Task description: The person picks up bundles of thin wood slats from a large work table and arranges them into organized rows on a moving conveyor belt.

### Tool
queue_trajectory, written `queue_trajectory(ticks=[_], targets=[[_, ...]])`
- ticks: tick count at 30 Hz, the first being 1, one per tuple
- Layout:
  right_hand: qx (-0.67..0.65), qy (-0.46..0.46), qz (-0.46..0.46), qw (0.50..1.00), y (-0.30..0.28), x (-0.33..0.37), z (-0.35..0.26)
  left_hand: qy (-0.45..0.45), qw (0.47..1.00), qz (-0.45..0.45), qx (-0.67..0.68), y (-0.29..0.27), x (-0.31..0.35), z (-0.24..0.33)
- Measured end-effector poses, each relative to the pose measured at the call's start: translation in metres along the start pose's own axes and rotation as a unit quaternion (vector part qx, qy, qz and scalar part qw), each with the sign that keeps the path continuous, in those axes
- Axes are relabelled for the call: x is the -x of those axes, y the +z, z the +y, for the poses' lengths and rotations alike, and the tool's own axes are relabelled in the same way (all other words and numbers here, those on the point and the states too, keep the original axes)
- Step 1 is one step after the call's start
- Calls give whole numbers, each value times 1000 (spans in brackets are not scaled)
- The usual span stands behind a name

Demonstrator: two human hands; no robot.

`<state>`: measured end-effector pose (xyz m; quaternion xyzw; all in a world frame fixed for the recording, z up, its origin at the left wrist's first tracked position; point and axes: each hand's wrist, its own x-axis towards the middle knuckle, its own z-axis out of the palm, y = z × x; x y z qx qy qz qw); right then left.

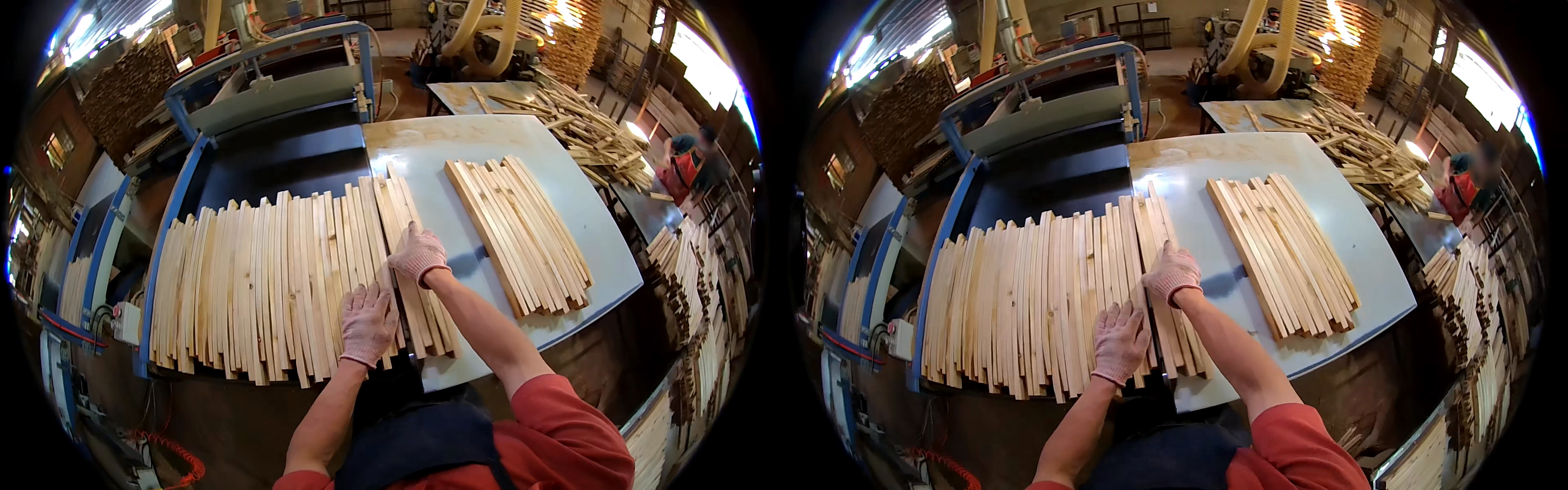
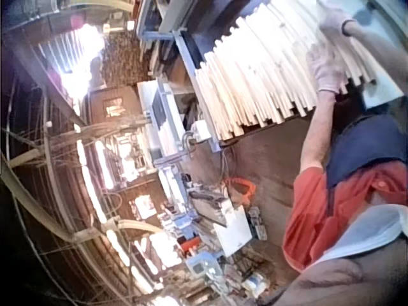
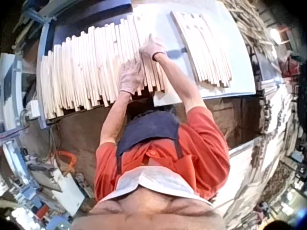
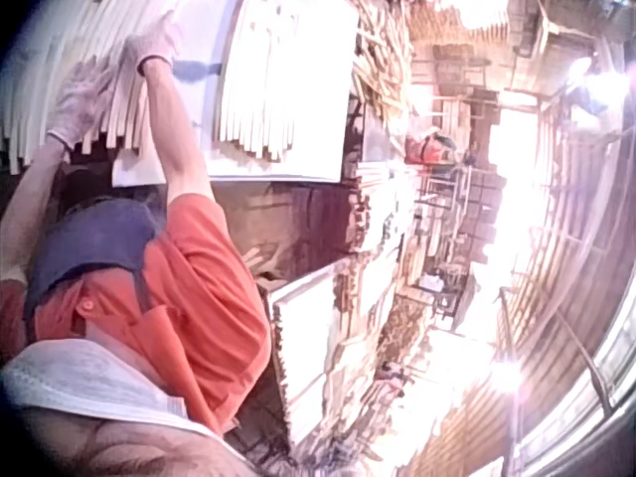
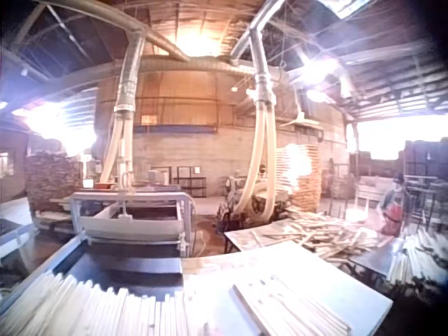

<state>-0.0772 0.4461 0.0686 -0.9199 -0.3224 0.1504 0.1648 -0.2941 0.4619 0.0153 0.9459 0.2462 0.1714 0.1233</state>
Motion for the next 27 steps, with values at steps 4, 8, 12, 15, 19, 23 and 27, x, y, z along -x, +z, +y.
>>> queue_trajectory(ticks=[4,8,12,15,19,23,27], targets=[[38,14,-3,999,-30,12,28,-5,1000,-3,5,4,0,0],[186,-45,159,969,5,9,97,-7,1000,-15,2,5,-4,8],[175,-62,154,970,-3,4,109,-12,1000,-11,-5,2,3,-5],[126,-8,143,982,-17,-7,119,-29,997,-16,67,-21,4,-8],[141,-67,205,966,5,-11,127,-37,993,90,59,-57,37,-55],[-67,-190,129,971,18,0,67,-150,973,173,25,-93,104,-141],[-73,-263,216,938,111,14,3,-256,950,180,24,-133,161,-224]])
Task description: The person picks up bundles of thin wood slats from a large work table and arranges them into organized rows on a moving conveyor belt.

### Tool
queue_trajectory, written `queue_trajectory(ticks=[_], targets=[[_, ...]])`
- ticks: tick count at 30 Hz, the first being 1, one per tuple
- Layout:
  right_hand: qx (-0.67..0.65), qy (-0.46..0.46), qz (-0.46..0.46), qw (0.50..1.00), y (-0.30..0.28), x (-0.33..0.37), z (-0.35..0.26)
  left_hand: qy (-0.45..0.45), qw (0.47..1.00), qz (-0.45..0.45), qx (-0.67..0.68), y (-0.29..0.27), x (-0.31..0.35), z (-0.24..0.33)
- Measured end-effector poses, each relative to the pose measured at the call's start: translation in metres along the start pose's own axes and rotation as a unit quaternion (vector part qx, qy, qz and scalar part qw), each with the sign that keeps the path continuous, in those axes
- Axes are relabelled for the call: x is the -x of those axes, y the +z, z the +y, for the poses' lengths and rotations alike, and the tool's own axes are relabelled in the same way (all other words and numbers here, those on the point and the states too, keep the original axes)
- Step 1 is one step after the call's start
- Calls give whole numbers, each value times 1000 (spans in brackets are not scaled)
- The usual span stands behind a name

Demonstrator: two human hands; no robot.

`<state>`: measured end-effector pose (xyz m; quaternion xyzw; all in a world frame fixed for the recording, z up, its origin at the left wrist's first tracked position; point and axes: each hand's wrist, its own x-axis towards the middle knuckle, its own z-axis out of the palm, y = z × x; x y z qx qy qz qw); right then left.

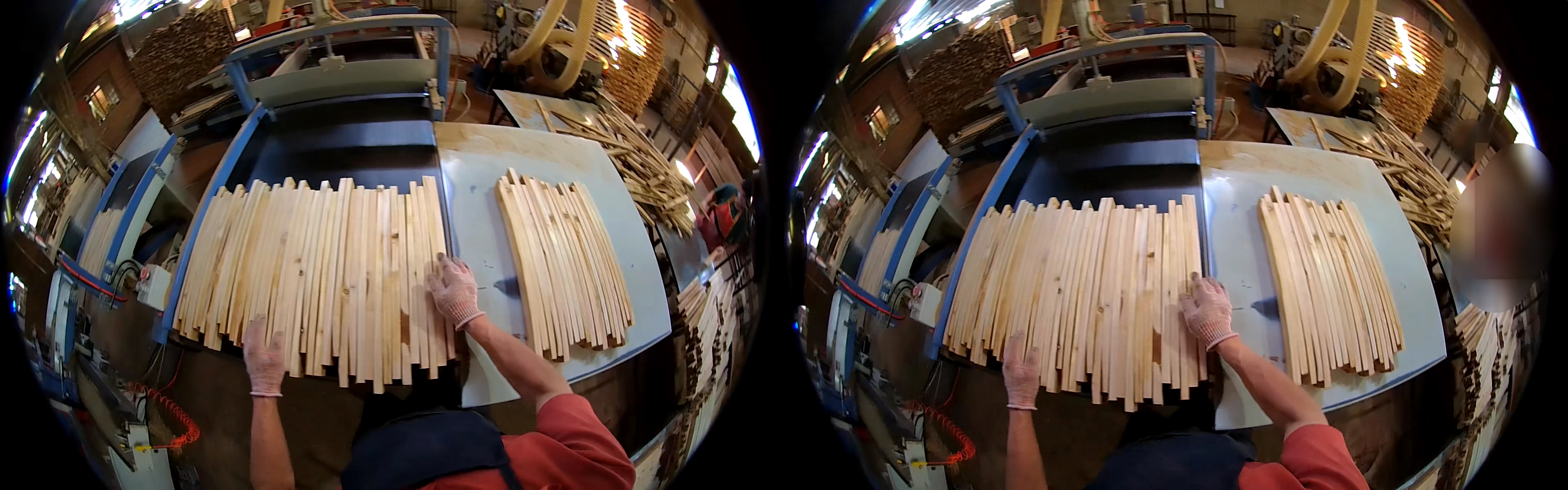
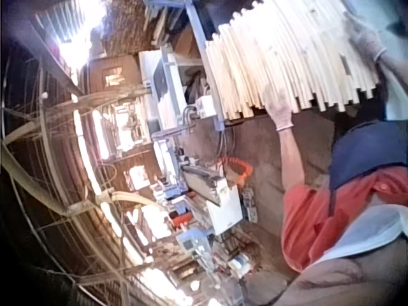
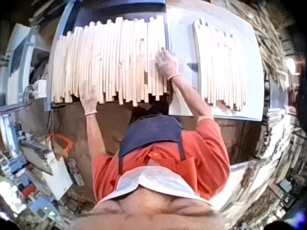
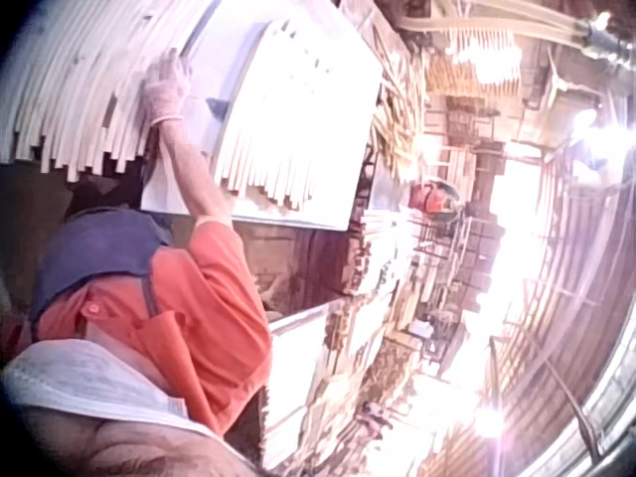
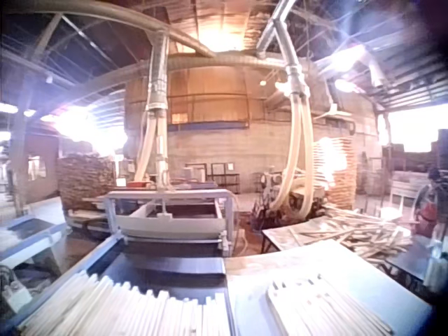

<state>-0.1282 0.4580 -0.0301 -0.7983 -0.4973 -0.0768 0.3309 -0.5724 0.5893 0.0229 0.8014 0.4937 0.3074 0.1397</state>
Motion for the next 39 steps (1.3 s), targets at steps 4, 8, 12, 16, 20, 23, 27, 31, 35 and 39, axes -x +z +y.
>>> queue_trajectory(ticks=[4,8,12,16,20,23,27,31,35,39], targets=[[-160,94,-51,981,-11,-4,3,-95,991,37,-93,-59,-24,-84],[-55,-3,102,993,0,10,45,-161,962,66,-209,-109,-85,-148],[-225,130,96,961,13,26,71,-303,900,45,-310,-164,-143,-189],[20,71,29,997,10,15,57,-380,850,-14,-365,-217,-173,-218],[73,146,-8,987,1,2,53,-381,858,-37,-342,-215,-205,-237],[114,109,-14,987,9,-3,59,-353,852,-23,-385,-217,-195,-256],[136,128,-7,982,15,-12,71,-338,859,-55,-379,-225,-201,-240],[45,173,-7,984,23,-17,75,-328,904,28,-274,-228,-179,-242],[21,148,17,989,24,-21,79,-180,963,183,-88,-184,-127,-228],[33,167,-13,985,3,-19,48,-149,949,168,222,-150,-38,-169]])
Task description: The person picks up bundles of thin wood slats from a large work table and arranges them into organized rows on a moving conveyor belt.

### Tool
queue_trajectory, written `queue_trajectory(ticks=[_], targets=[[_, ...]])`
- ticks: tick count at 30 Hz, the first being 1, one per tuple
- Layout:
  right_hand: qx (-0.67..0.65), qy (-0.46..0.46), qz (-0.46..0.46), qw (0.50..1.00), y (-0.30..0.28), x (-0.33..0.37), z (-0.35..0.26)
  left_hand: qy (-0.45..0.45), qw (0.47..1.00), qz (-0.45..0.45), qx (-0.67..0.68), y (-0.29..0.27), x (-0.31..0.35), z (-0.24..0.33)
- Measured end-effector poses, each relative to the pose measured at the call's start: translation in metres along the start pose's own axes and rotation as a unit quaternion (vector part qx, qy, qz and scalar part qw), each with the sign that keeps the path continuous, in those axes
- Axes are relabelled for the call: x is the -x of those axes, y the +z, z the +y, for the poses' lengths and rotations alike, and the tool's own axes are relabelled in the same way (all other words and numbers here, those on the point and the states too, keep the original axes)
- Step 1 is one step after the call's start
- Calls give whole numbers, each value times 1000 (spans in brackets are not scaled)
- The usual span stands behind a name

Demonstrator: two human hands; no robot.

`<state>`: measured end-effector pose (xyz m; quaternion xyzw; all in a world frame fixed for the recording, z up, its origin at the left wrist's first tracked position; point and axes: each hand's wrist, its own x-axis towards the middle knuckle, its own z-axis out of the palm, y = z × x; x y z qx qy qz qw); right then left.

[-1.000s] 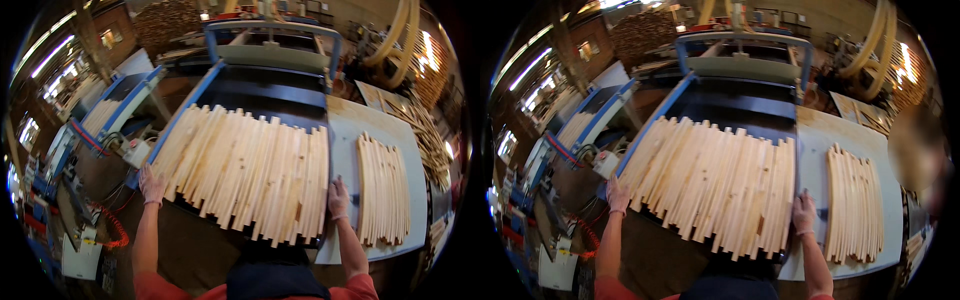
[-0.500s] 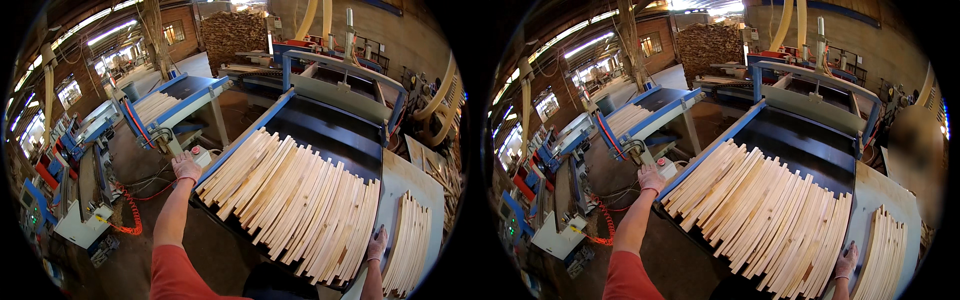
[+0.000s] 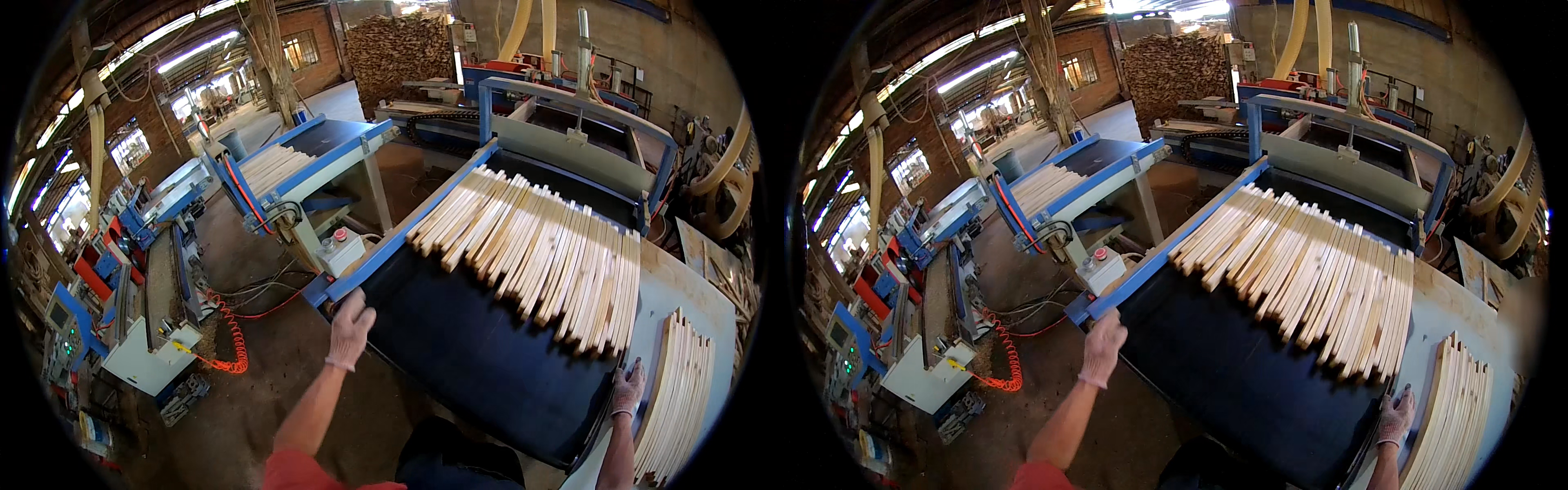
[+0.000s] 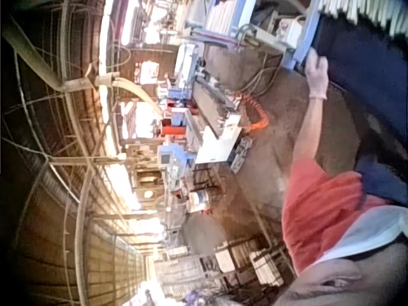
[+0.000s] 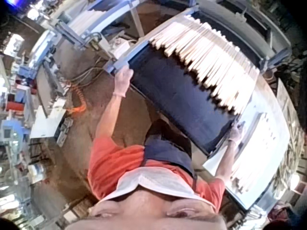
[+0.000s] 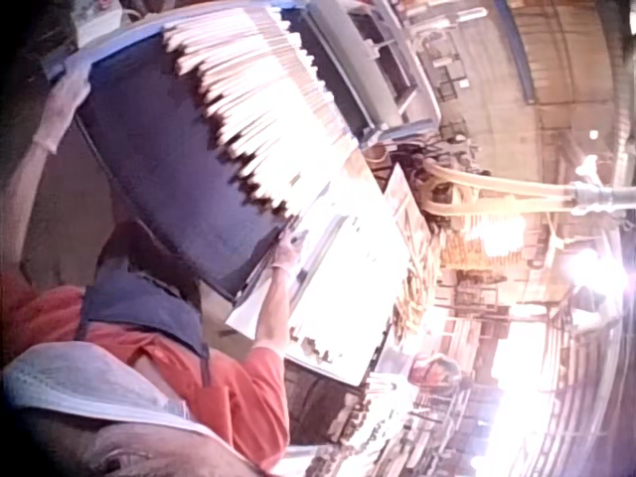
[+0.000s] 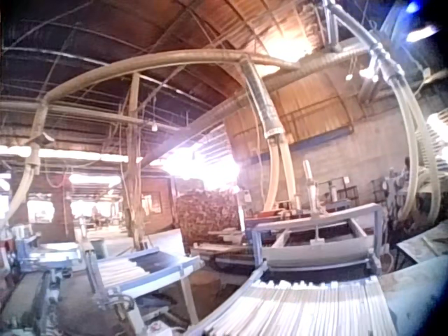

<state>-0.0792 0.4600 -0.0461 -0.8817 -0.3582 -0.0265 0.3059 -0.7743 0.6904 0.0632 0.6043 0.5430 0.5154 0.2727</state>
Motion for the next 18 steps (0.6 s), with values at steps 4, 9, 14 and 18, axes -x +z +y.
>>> queue_trajectory(ticks=[4,9,14,18], targets=[[34,-17,19,999,3,1,3,-171,953,-119,219,-6,107,30],[17,-16,9,1000,-4,3,-7,-287,849,-269,354,-1,215,10],[16,-15,13,1000,-3,3,-2,-325,758,-426,372,25,239,26],[-6,-16,9,1000,2,2,2,-242,765,-516,300,52,232,51]])
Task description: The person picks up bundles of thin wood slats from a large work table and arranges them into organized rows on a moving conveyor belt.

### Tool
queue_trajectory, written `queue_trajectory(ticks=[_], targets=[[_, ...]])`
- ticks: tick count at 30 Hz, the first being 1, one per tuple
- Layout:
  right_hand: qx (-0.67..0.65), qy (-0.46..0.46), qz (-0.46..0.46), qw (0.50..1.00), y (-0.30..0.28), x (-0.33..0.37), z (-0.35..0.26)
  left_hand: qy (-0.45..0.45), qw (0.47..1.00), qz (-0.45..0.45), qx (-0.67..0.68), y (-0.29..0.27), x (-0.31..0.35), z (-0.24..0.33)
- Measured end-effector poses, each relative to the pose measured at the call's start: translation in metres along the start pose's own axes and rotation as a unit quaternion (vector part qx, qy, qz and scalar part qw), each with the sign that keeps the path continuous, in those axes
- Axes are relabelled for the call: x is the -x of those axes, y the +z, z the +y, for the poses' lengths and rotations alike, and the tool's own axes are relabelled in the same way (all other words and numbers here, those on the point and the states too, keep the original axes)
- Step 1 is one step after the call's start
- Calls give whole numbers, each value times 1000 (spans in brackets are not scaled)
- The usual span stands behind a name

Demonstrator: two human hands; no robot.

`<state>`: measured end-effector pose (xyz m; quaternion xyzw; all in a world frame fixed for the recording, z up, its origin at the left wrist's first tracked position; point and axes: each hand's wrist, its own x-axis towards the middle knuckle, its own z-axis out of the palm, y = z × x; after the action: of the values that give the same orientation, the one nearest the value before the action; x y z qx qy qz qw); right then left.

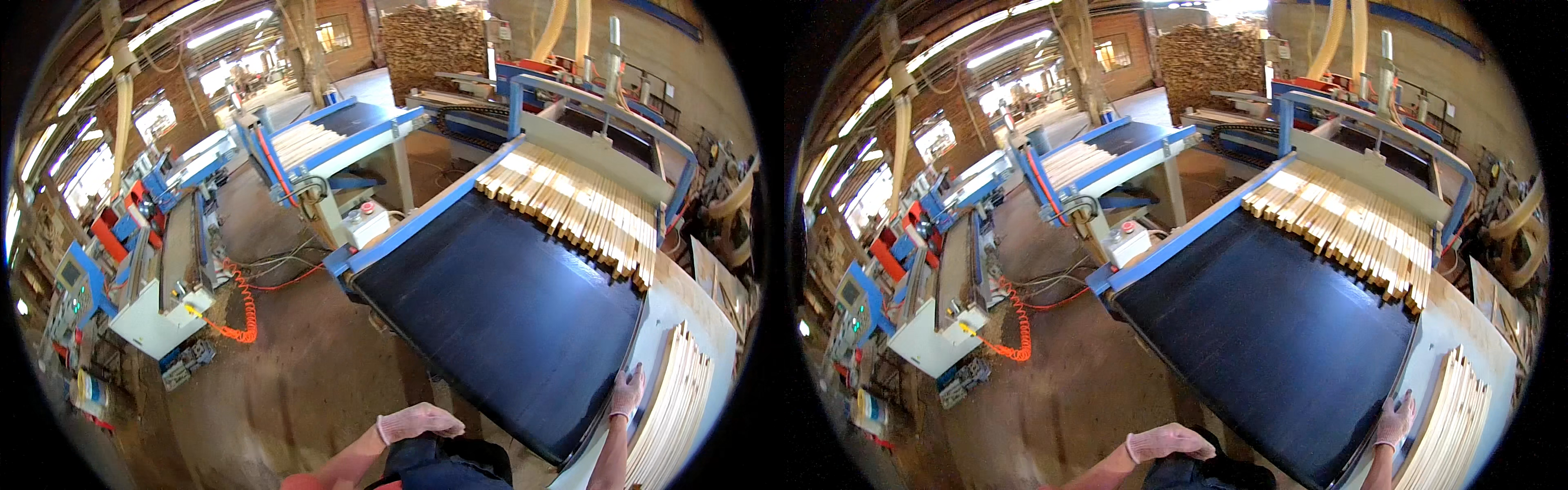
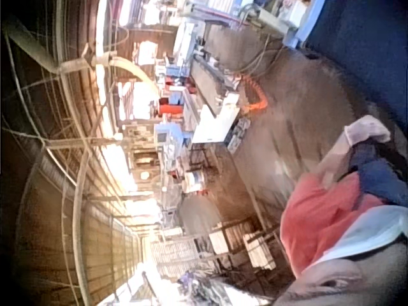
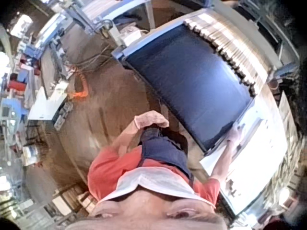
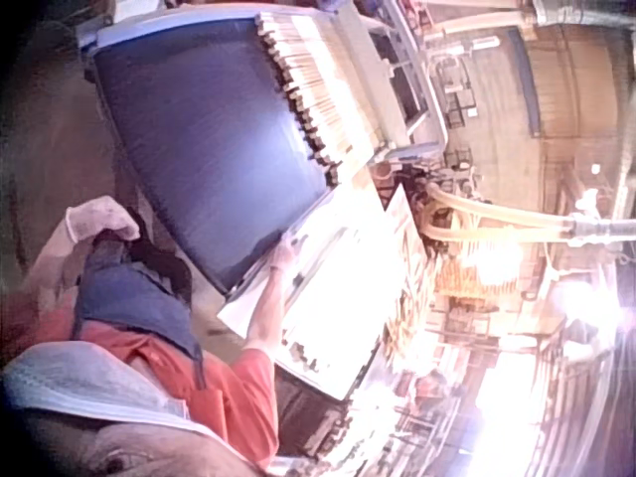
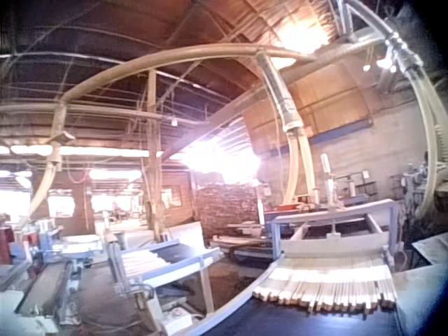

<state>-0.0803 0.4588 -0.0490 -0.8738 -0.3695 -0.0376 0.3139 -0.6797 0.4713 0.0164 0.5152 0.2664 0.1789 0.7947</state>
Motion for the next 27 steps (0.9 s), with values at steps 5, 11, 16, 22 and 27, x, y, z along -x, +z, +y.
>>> queue_trajectory(ticks=[5,11,16,22,27], targets=[[21,-10,-12,1000,0,-2,3,15,997,-63,47,30,-39,-9],[14,-31,-20,999,2,-4,8,72,983,-153,77,80,-66,-13],[-11,64,-179,982,-35,5,-57,39,985,-154,66,85,-64,-24],[-87,-76,-74,991,-47,-28,57,36,981,-187,36,105,-83,-23],[-131,21,-62,989,-126,-8,50,-79,964,-221,-126,128,-87,32]])
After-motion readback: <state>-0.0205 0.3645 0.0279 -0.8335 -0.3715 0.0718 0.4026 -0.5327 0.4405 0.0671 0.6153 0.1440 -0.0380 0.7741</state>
